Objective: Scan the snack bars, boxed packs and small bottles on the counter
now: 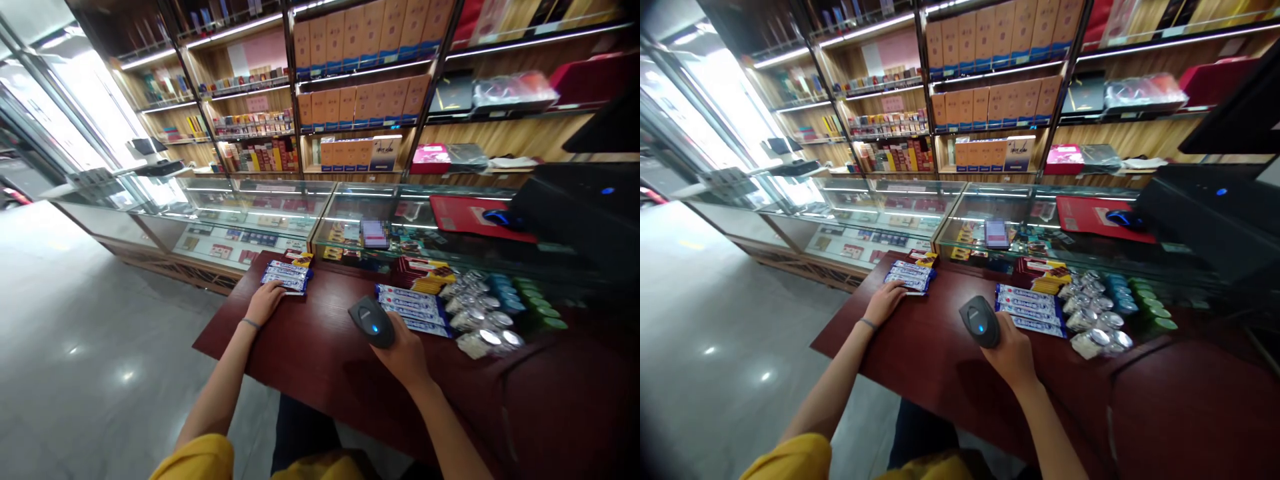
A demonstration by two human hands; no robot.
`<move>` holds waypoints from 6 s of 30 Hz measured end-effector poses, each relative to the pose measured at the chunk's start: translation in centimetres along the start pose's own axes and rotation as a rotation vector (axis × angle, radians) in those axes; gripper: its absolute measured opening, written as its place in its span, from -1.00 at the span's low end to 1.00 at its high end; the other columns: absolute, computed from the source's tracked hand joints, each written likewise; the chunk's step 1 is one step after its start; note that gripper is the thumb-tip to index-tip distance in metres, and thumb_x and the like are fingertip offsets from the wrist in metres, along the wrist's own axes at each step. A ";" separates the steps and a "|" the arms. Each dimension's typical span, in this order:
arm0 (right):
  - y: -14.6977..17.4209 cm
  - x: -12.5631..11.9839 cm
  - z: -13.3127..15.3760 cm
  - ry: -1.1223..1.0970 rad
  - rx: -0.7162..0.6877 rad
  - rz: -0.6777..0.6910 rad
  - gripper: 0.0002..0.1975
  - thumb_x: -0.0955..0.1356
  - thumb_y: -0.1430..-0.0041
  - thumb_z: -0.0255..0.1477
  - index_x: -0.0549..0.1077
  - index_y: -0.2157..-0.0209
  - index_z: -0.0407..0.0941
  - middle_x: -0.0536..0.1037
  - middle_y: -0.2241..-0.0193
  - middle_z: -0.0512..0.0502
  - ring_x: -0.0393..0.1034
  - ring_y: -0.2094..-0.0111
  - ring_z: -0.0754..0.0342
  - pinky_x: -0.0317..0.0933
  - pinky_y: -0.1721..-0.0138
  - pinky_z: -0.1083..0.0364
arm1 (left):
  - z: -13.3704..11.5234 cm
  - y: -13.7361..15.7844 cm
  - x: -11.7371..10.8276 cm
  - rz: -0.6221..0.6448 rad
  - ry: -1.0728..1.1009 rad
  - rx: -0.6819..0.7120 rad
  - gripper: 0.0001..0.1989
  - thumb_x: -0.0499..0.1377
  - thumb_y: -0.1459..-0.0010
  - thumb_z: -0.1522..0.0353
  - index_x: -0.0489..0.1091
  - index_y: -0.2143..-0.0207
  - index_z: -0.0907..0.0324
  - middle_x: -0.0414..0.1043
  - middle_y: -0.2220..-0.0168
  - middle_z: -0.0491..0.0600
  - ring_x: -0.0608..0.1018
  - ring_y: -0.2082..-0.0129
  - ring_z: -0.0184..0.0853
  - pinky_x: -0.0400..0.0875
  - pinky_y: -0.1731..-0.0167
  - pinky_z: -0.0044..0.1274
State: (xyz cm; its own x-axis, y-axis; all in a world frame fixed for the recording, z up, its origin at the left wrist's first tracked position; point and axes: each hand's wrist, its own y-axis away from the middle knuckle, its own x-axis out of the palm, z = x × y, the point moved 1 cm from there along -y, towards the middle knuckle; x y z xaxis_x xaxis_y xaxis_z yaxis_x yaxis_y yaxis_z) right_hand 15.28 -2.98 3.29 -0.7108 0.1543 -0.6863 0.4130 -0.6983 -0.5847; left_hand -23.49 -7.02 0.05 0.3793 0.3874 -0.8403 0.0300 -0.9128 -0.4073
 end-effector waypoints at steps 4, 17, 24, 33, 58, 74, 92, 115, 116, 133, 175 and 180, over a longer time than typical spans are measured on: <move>-0.2 -0.2 0.0 -0.021 -0.008 0.014 -0.70 0.35 -0.09 -0.39 0.33 0.10 -0.07 0.48 0.25 -0.11 0.49 0.20 -0.07 0.39 0.30 0.04 | -3.8 -0.1 1.2 -0.136 0.279 -0.325 -0.75 0.02 -0.33 0.23 0.43 0.14 0.12 0.56 0.23 0.02 0.60 0.20 -0.27 0.49 0.12 -0.43; 0.9 -4.4 -1.1 -0.061 0.089 0.168 -0.60 0.36 -0.10 -0.37 0.29 0.01 -0.07 0.50 0.12 -0.16 0.49 0.12 -0.11 0.39 0.24 0.02 | -15.1 -2.5 7.0 0.218 1.446 -0.793 -0.74 0.20 -0.22 0.22 0.40 0.17 0.25 0.56 0.23 0.10 0.61 0.42 -0.40 0.54 0.44 -0.58; 1.5 -6.0 -2.1 -0.079 0.170 0.212 -0.67 0.37 -0.12 -0.36 0.32 0.06 -0.05 0.48 0.17 -0.11 0.48 0.16 -0.07 0.36 0.22 0.04 | -16.8 -3.6 8.3 0.301 1.368 -0.721 -0.66 0.20 -0.21 0.17 0.44 0.11 0.24 0.59 0.21 0.12 0.63 0.37 -0.32 0.56 0.40 -0.51; 3.1 -9.3 -4.6 0.051 0.268 0.093 -0.71 0.36 -0.14 -0.34 0.34 0.09 -0.07 0.50 0.23 -0.11 0.49 0.17 -0.07 0.36 0.23 0.05 | -19.9 -8.0 9.6 0.183 0.788 -0.156 -0.70 0.16 -0.22 0.30 0.50 0.02 0.12 0.55 0.03 0.01 0.56 0.02 -0.21 0.42 -0.04 -0.37; 4.8 -11.5 -9.0 0.205 0.377 -0.038 -0.66 0.32 -0.18 -0.27 0.37 0.03 -0.07 0.59 0.14 -0.14 0.54 0.16 -0.13 0.37 0.29 0.04 | -25.3 -13.0 16.0 0.128 0.200 0.394 -0.71 0.08 -0.29 0.41 0.48 0.00 0.15 0.49 -0.02 0.09 0.50 -0.02 -0.20 0.38 -0.07 -0.34; -1.0 -5.5 -7.3 0.197 0.182 0.093 -0.67 0.34 -0.13 -0.30 0.37 0.05 -0.07 0.63 0.35 -0.08 0.56 0.37 -0.10 0.28 0.43 0.08 | -0.7 -6.0 2.9 -0.022 -0.122 0.115 -0.65 0.04 -0.31 0.30 0.33 -0.11 0.13 0.34 -0.08 0.13 0.41 -0.09 -0.10 0.34 -0.11 -0.21; -2.0 -1.5 -5.4 0.068 0.113 0.073 -0.62 0.34 -0.15 -0.33 0.38 -0.01 -0.10 0.62 0.20 -0.16 0.57 0.29 -0.11 0.39 0.33 0.03 | 1.9 -1.9 1.1 -0.054 -0.126 0.024 -0.70 0.02 -0.33 0.23 0.50 0.07 0.08 0.52 0.04 0.07 0.53 0.03 -0.16 0.39 -0.03 -0.31; -0.9 -2.7 -5.0 -0.086 0.084 0.175 -0.55 0.36 -0.13 -0.30 0.31 -0.06 -0.07 0.55 0.08 -0.15 0.49 0.06 -0.09 0.38 0.17 0.02 | -14.6 -6.2 10.5 0.103 1.769 -0.755 -0.71 0.23 -0.20 0.39 0.42 0.02 0.24 0.53 0.06 0.13 0.61 0.24 -0.31 0.56 0.22 -0.45; -0.9 -2.6 -4.9 -0.099 0.078 0.191 -0.56 0.36 -0.14 -0.30 0.32 -0.06 -0.07 0.55 0.09 -0.15 0.49 0.06 -0.09 0.37 0.16 0.01 | -14.6 -6.3 10.5 0.100 1.766 -0.759 -0.70 0.23 -0.20 0.39 0.42 0.01 0.24 0.53 0.07 0.14 0.61 0.24 -0.31 0.56 0.22 -0.45; -1.4 -5.7 -5.0 0.009 0.102 0.060 -0.61 0.36 -0.15 -0.33 0.35 -0.02 -0.09 0.55 0.10 -0.18 0.50 0.08 -0.09 0.37 0.15 0.04 | -16.3 -7.2 10.4 0.028 1.489 -0.493 -0.52 0.29 -0.14 0.29 0.40 -0.11 0.17 0.53 0.01 0.08 0.58 0.08 -0.26 0.45 0.02 -0.40; 0.1 -9.0 -8.2 0.426 0.034 -0.214 -0.74 0.33 -0.13 -0.27 0.44 0.20 -0.13 0.58 0.53 -0.07 0.49 0.56 -0.04 0.18 0.54 0.09 | -15.5 -8.5 9.0 -0.236 0.177 0.157 -0.71 0.06 -0.30 0.41 0.37 -0.05 0.13 0.42 0.08 0.07 0.44 0.02 -0.21 0.36 -0.05 -0.32; -0.7 -6.3 -6.5 0.369 -0.071 -0.188 -0.72 0.32 -0.17 -0.29 0.42 0.14 -0.15 0.59 0.49 -0.06 0.50 0.56 -0.03 0.19 0.55 0.09 | -7.0 -6.7 5.4 -0.217 -0.016 0.072 -0.70 0.07 -0.26 0.44 0.34 -0.04 0.16 0.34 0.05 0.12 0.41 -0.01 -0.15 0.35 -0.06 -0.29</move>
State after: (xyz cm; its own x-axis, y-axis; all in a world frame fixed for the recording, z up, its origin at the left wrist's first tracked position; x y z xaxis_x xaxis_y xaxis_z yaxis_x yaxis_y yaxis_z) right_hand 23.21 1.06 5.17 -0.5314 0.5234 -0.6660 0.3425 -0.5864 -0.7341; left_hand -15.16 0.25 0.78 0.3568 0.5762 -0.7353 0.0427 -0.7963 -0.6033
